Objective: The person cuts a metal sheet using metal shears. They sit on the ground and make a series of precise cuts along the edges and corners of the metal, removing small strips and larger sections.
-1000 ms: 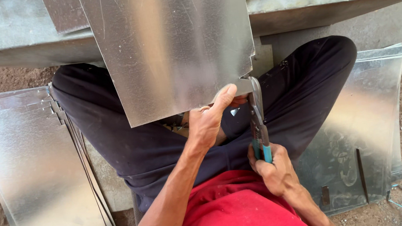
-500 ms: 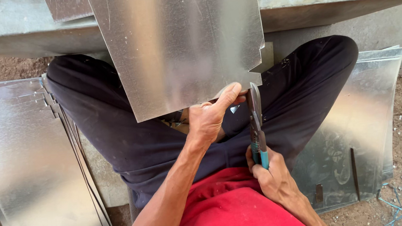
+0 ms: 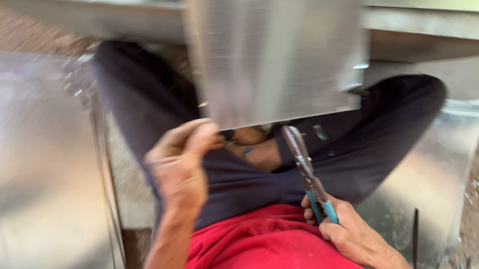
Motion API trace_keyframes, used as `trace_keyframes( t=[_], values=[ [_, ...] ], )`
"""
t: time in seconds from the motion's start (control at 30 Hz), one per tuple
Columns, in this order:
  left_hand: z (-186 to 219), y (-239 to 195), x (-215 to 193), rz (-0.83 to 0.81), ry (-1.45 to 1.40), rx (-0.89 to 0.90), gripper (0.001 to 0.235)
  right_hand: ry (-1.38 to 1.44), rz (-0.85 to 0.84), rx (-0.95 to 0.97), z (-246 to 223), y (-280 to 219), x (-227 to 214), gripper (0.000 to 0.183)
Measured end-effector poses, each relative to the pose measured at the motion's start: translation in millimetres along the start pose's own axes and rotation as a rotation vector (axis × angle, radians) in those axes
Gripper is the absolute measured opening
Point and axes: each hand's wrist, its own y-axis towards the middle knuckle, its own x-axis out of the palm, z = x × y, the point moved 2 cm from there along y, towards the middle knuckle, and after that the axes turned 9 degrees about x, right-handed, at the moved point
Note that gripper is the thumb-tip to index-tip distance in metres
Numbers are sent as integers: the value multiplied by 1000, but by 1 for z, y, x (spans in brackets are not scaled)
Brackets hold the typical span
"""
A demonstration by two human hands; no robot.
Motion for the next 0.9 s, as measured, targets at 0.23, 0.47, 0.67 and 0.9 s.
trace_keyframes(
  t=[0.23,0.47,0.67,0.9],
  values=[
    [-32,-21,17,-60,-209,-101,20,-199,-118,46,-50,19,15,51],
    [-21,-21,22,1,-279,-66,33,-456,46,-34,-68,24,4,19],
    [0,9,26,-315,4,74,13,-467,163,-137,-7,39,-14,6],
    [20,81,116,-142,66,185,47,-307,20,-213,149,138,-36,12]
  ],
)
